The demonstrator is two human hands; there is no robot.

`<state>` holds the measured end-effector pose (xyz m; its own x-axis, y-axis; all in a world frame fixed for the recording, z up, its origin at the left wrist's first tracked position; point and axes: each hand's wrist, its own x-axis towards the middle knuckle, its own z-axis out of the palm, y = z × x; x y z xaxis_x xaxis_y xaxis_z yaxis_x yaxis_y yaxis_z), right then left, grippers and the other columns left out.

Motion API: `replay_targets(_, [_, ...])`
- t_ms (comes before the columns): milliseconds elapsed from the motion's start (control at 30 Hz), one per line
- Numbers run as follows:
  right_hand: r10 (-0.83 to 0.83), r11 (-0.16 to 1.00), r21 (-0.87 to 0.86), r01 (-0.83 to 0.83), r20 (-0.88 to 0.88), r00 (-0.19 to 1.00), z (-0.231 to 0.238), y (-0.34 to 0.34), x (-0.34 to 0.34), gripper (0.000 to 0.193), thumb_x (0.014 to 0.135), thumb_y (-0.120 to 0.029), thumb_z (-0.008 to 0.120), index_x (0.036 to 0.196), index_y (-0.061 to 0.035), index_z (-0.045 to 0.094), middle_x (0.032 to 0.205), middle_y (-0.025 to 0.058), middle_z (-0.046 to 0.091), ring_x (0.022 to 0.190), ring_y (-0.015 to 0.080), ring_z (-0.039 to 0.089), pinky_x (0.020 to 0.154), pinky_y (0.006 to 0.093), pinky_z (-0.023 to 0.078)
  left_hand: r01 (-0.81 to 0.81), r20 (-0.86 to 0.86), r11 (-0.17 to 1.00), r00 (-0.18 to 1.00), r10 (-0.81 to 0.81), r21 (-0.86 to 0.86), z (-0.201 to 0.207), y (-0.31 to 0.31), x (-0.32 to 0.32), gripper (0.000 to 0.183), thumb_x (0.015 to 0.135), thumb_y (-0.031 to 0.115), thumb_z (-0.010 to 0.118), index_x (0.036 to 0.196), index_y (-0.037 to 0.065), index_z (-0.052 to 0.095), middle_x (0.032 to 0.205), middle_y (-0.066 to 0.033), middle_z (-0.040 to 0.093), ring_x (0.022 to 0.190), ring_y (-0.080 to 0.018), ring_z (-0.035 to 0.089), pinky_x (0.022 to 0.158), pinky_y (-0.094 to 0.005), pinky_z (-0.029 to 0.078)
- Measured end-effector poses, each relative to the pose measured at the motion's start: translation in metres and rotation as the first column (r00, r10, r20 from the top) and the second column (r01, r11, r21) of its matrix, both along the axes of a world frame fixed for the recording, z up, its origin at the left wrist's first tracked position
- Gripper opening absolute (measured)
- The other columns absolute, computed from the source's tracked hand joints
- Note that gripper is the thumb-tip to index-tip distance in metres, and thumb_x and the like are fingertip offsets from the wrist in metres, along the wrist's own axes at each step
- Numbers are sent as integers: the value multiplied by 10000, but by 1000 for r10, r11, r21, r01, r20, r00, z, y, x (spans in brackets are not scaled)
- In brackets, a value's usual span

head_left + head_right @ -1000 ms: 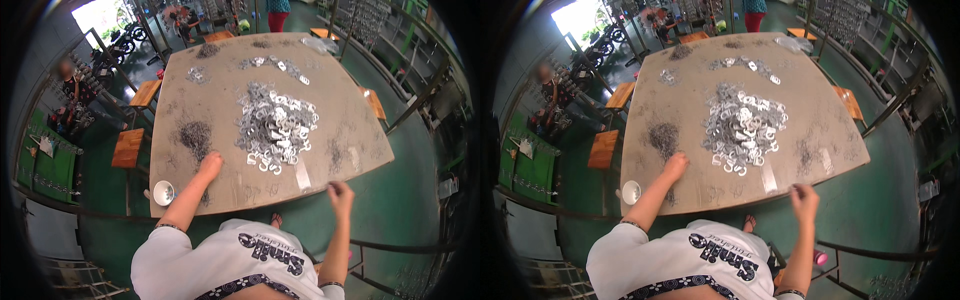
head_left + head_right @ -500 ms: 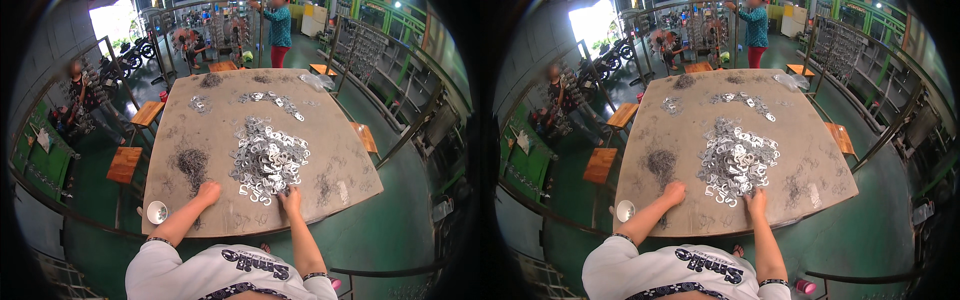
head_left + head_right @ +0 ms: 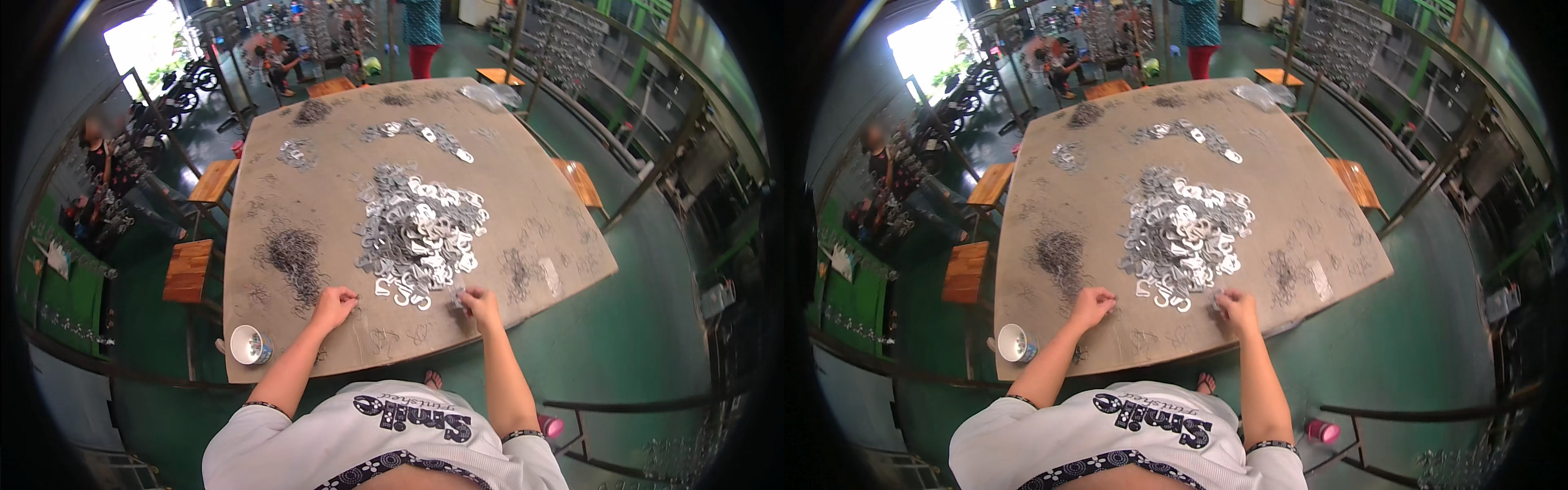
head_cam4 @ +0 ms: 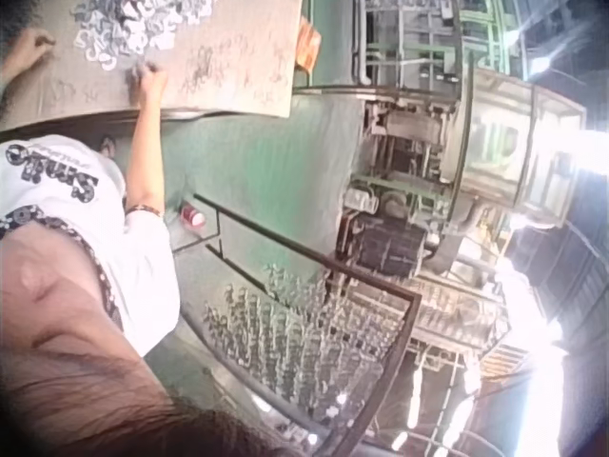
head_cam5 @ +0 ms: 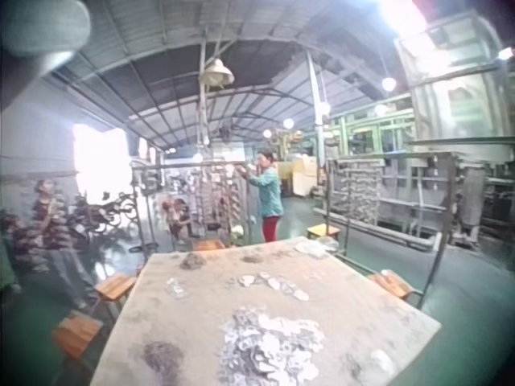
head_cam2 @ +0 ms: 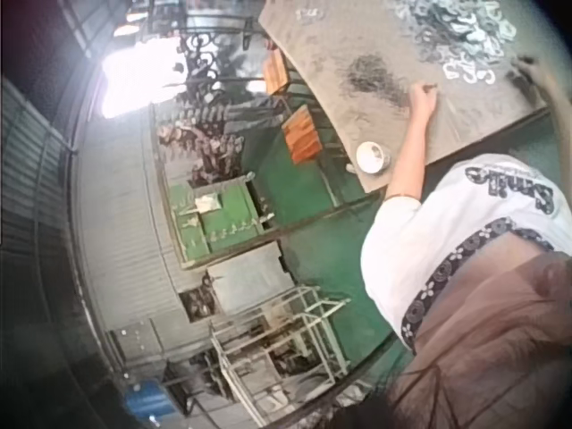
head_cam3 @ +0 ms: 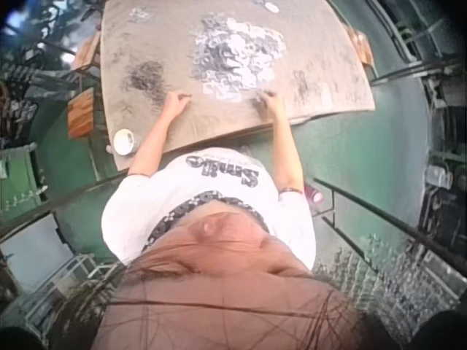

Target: The person picks up small metal hooks from a table, sorts them, and hangs them onto a metal wire rack.

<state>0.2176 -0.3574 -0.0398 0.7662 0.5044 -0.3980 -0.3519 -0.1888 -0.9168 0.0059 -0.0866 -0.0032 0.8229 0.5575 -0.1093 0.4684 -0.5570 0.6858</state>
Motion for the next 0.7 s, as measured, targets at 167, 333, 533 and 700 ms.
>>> replay_targets(167, [-72,966,238,105,-143,987,43,-13,-32,213,803,-127,667,957,-12,575,813,111,645,650,174,635,558,267,513,197,251,696,968,-25,-691,40,-57,36,119,818,78,649,890,-16,641,770,-53,653,677,-115,606,593,-248,459])
replay_targets(333, [-168,909,381,170,-40,985,63,-27,-64,208,826,-86,636,990,3,544,831,121,657,783,199,658,671,288,539,356,349,620,927,-139,-699,60,-111,71,104,803,86,670,866,9,644,805,-10,610,758,-78,536,720,-230,431])
replay_targets(533, [-370,852,417,316,54,927,79,-55,-95,118,803,-32,659,866,23,575,784,91,662,718,99,605,657,206,462,565,465,548,824,-325,-617,63,-151,99,118,801,90,675,840,-18,648,887,-40,609,826,-103,548,745,-238,438])
replay_targets(700, [-566,725,513,460,64,822,82,-89,-117,97,806,4,642,871,16,571,817,87,661,743,92,610,664,204,468,547,365,391,815,-450,-741,68,-192,122,119,818,87,640,901,3,622,907,-81,648,864,-139,589,834,-278,446])
